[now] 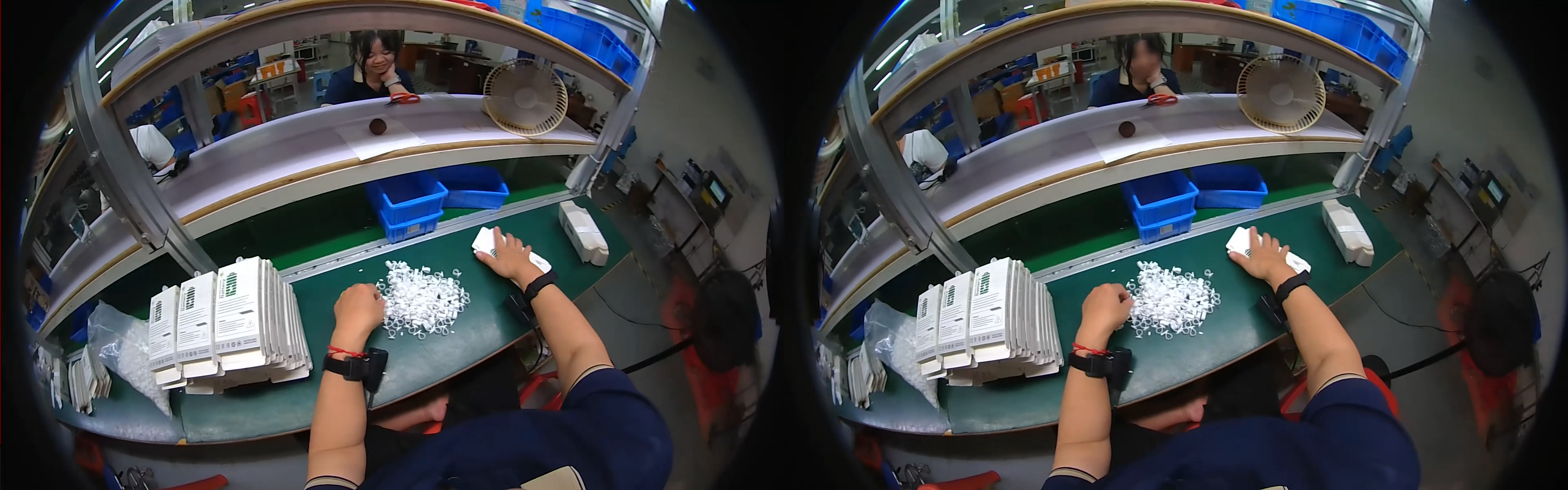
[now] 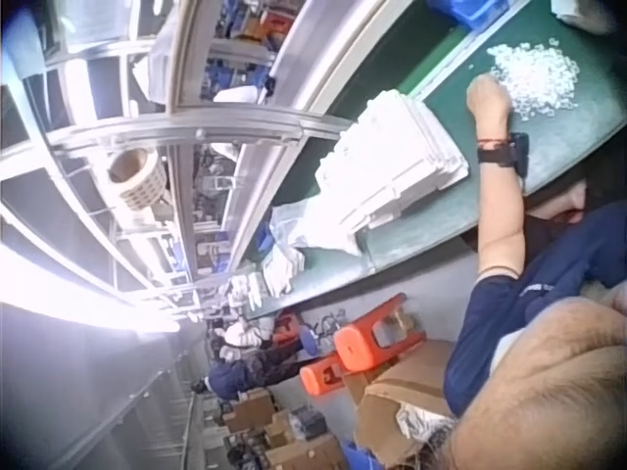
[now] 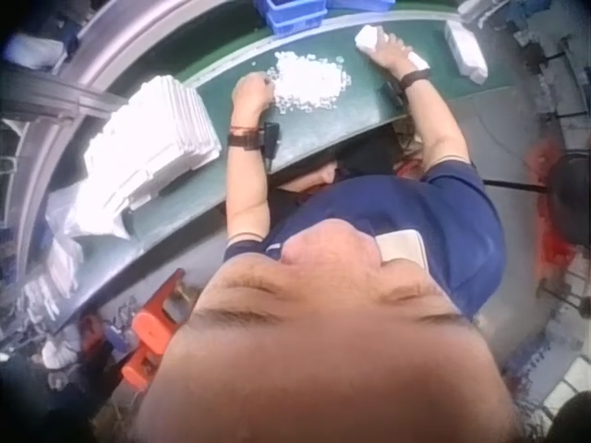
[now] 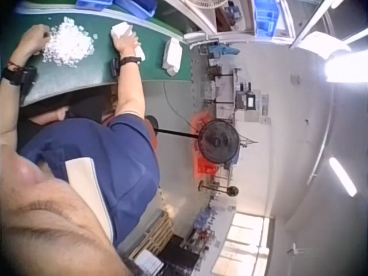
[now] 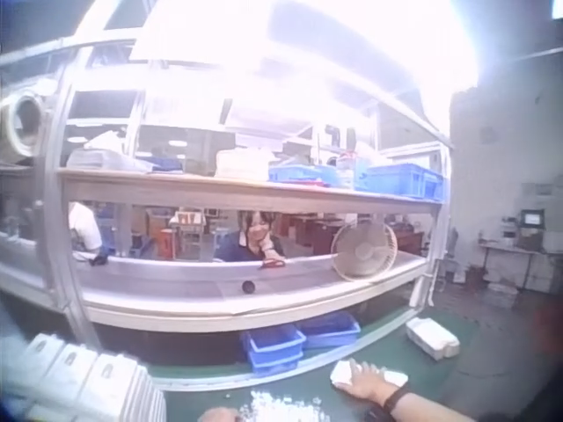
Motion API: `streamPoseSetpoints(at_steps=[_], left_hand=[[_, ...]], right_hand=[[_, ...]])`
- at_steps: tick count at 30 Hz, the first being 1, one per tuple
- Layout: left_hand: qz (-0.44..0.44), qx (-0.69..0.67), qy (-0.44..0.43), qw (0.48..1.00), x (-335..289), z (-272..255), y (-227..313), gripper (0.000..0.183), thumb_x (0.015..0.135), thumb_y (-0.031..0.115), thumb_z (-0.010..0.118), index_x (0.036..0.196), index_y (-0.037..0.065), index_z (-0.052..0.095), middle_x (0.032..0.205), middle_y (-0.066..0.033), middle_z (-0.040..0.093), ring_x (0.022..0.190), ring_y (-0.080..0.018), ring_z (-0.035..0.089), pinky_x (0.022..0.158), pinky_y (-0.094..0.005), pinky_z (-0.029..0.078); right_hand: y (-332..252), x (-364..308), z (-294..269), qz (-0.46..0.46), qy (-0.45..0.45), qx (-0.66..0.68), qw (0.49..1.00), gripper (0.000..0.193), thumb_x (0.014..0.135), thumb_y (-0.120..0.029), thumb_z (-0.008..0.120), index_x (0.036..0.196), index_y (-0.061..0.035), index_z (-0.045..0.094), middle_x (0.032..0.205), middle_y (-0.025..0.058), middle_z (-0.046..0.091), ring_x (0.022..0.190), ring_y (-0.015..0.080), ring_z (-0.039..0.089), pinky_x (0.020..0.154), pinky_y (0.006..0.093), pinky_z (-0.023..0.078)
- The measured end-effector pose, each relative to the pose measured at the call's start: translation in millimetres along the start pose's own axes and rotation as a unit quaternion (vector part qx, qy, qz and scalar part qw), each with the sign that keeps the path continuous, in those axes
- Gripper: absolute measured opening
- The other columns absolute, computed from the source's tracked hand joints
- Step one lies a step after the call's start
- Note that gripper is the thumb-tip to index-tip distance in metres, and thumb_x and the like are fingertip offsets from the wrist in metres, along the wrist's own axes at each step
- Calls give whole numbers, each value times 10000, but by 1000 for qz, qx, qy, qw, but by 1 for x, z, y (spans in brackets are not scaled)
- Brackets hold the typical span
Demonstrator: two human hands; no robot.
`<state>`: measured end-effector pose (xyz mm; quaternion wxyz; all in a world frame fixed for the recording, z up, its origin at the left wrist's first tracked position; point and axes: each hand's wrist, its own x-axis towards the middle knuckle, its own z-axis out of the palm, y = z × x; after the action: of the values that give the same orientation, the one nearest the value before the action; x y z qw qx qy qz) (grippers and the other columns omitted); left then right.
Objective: The person is assembling and packing small electronic components and paper inserts into product boxes at an industrial workbench.
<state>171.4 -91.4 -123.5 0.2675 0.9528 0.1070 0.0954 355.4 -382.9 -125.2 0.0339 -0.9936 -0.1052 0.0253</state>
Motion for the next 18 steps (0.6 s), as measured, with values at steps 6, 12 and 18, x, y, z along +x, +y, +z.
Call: streamPoseSetpoints(at_steps=[6,12,18], left_hand=[[-32,-8,-23,999,0,0,-1,155,711,201,685,788,66,689,782,-137,665,789,-323,637,705,-402,504],[-31,-2,-22,999,0,0,1,153,722,200,694,802,70,684,810,-137,666,818,-329,633,726,-409,500],[-10,-19,-3,1000,1,0,0,104,694,161,653,725,62,658,725,-132,653,740,-313,632,670,-396,495]], right_hand=[[50,16,-17,-93,-121,80,985,1220,545,-565,778,1446,-53,134,1331,262,404,1225,413,407,1016,400,355],[30,-16,-55,-5,-158,64,985,980,485,-435,859,1219,44,422,1169,247,544,1081,350,547,917,370,442],[42,8,-64,-35,-9,44,998,762,504,-294,870,1071,28,476,1003,243,617,971,357,600,848,371,467]])
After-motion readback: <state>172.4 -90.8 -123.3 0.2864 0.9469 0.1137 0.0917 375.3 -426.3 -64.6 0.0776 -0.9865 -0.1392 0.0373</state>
